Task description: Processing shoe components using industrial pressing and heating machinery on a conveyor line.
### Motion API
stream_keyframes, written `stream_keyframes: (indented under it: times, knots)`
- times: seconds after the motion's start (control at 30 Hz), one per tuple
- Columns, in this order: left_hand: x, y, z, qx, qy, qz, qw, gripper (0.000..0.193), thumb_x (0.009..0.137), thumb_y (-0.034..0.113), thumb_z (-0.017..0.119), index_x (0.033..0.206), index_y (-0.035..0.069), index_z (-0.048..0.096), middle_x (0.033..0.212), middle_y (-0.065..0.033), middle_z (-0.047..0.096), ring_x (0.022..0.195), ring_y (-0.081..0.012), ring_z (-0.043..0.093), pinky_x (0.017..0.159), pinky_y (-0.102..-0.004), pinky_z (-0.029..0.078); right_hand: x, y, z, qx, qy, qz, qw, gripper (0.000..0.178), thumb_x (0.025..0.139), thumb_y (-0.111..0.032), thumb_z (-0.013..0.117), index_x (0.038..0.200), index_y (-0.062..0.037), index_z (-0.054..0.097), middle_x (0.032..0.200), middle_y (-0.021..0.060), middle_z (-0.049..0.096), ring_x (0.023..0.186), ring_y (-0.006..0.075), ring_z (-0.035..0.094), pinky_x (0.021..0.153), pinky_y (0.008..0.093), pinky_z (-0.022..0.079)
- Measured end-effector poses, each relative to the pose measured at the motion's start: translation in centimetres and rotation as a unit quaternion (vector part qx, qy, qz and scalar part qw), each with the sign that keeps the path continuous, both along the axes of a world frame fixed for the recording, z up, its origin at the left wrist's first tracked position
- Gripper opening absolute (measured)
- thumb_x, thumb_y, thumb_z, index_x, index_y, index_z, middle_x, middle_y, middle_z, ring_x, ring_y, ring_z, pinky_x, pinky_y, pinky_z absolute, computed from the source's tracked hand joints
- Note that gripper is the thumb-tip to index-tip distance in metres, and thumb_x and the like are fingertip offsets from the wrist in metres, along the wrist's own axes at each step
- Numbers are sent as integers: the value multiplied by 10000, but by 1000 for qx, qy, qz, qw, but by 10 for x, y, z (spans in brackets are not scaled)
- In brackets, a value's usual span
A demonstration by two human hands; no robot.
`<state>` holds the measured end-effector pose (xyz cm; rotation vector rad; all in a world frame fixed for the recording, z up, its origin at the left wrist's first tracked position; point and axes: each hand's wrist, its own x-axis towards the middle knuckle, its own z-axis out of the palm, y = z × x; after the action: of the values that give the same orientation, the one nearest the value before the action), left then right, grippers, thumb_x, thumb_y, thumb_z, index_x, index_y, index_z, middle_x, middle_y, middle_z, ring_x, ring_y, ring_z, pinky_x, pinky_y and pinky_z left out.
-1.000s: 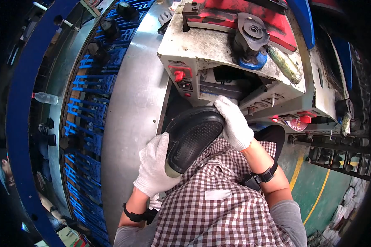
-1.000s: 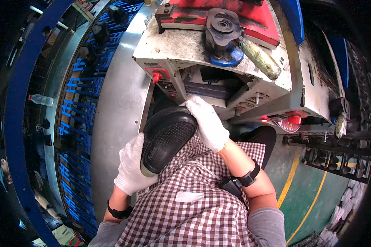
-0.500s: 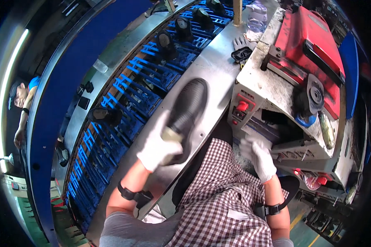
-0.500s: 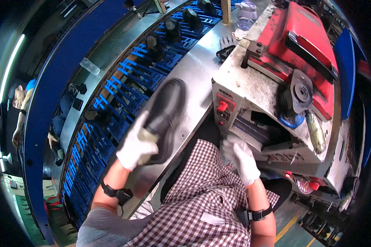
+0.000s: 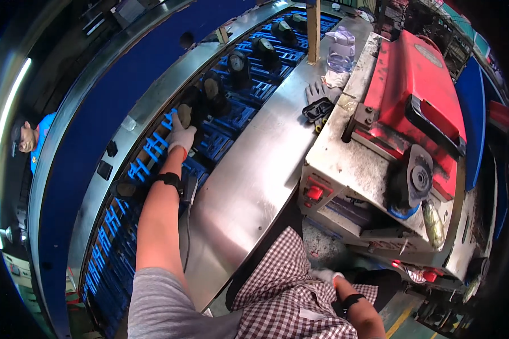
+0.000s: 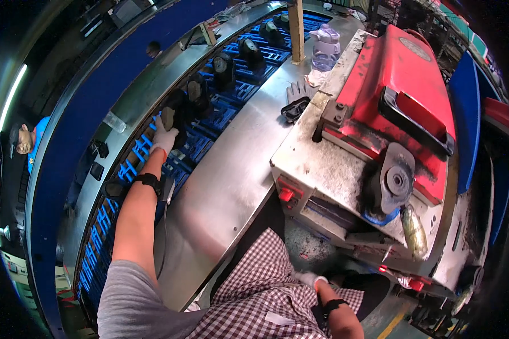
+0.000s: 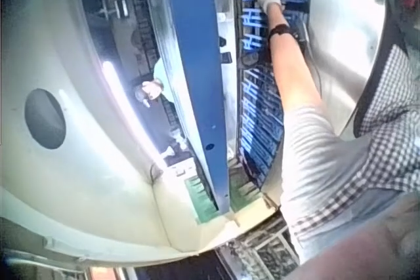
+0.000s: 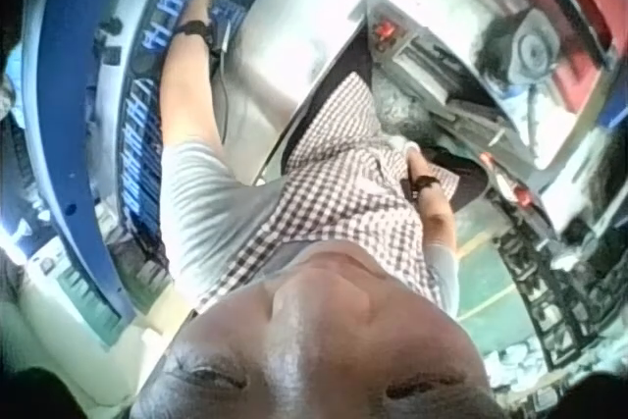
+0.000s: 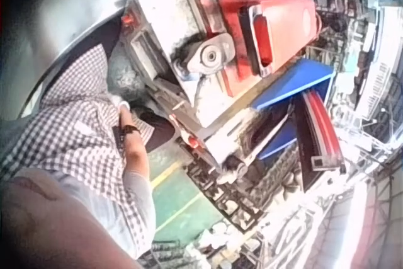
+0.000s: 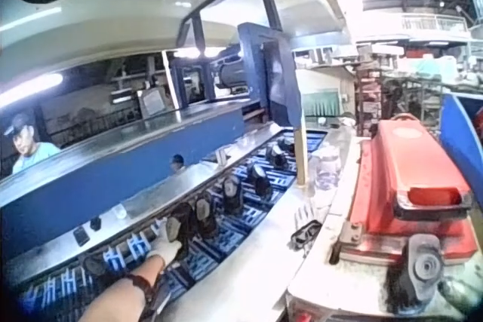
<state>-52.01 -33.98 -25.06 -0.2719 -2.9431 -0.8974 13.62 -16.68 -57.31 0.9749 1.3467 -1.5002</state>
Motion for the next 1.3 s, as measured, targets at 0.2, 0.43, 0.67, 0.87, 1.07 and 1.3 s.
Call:
stream_keyframes:
  times: [0.2, 0.43, 0.67, 0.87, 1.07, 1.3]
  knots:
    - [-1, 4, -11, -60, 3, 17, 998, 895, 1005, 364, 655, 1702, 141, 141, 1568, -301, 495, 1445, -461, 489, 1205, -487, 398, 35, -16, -45, -215, 117, -136, 960, 720, 965, -589, 728, 1415, -33, 651, 1325, 111, 732, 1142, 202, 690, 1042, 348, 503]
    - [9, 24, 13, -129, -63, 73, 987, 929, 1006, 361, 645, 1712, 131, 86, 1647, -277, 405, 1503, -444, 424, 1242, -481, 349, 60, 17, -9, -174, 71, -148, 971, 678, 983, -567, 714, 1394, -30, 659, 1311, 111, 735, 1135, 195, 684, 1031, 343, 501]
    - [32, -25, 32, -50, -37, -11, 998, 962, 992, 460, 660, 1696, 40, 158, 1723, -239, 288, 1595, -374, 285, 1280, -405, 260, 26, -28, 44, -112, 21, -173, 978, 638, 1001, -545, 701, 1372, -27, 668, 1297, 111, 738, 1127, 188, 678, 1021, 339, 498]
    - [40, -155, 57, -8, 145, 369, 918, 926, 818, 569, 753, 1519, 29, 478, 1438, -234, 636, 1316, -449, 614, 1151, -519, 445, 112, -19, 33, 3, 9, -149, 989, 604, 1016, -526, 689, 1353, -25, 675, 1285, 111, 741, 1121, 182, 674, 1012, 335, 496]
    - [58, -216, 30, 388, -187, 430, 793, 1103, 757, 700, 807, 1573, 63, 426, 1672, -167, 409, 1470, -391, 463, 1167, -660, 367, 144, 27, 22, 159, 97, -330, 925, 239, 1048, -318, 665, 1117, -89, 674, 909, 13, 679, 804, 143, 620, 755, 333, 526]
    - [44, -329, -34, -118, 276, -94, 949, 390, 1042, 86, 519, 1425, 48, 581, 1315, -152, 676, 1204, -319, 651, 1015, -437, 538, 56, 48, 125, 153, 181, -362, 901, 292, 1073, -395, 623, 1182, -125, 648, 987, 38, 712, 815, 145, 675, 705, 312, 571]
